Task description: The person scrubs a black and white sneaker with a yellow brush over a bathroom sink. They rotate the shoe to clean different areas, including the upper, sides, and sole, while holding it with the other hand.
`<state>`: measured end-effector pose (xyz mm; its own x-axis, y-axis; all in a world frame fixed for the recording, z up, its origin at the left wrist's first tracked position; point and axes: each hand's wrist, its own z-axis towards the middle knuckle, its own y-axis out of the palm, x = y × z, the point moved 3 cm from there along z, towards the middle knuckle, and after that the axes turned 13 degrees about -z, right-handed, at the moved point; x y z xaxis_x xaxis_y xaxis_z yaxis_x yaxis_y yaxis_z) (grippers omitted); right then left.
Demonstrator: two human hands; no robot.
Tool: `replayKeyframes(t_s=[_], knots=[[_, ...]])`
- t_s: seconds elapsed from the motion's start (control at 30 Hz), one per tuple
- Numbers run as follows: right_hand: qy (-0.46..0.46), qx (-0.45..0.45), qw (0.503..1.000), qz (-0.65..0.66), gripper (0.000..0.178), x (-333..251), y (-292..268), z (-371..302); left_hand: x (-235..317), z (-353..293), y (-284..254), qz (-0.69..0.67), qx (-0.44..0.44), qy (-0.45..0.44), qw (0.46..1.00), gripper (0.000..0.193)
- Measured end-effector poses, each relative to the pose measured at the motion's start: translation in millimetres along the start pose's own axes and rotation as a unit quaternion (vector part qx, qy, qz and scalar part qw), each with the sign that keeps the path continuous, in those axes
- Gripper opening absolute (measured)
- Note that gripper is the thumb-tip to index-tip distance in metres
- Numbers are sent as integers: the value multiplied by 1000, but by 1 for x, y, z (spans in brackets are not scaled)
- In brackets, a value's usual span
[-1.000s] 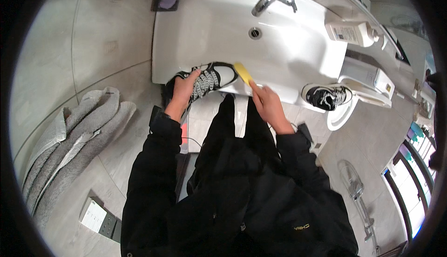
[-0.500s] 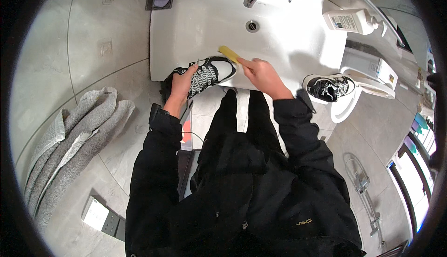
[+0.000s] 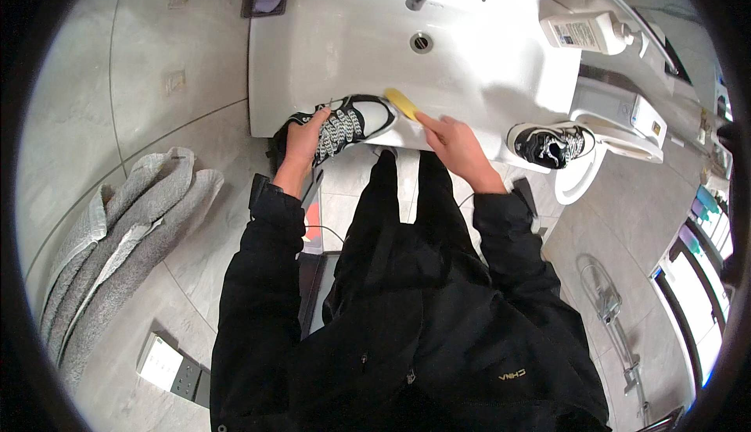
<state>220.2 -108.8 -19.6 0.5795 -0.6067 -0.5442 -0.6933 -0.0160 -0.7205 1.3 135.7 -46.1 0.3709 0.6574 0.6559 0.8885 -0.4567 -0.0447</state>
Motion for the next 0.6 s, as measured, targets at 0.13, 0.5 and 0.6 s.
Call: replayKeyframes(t_s=[0.13, 0.5, 0.6], knots=[[-6, 100, 993, 63, 41, -18, 19, -4, 0, -1, 0, -5, 13, -47, 999, 48], [123, 241, 948, 167, 41, -55, 88, -51, 1, -1, 4, -58, 7, -37, 998, 39], [182, 214, 932, 230, 44, -69, 99, -58, 1, 1, 4, -58, -6, -27, 998, 38]])
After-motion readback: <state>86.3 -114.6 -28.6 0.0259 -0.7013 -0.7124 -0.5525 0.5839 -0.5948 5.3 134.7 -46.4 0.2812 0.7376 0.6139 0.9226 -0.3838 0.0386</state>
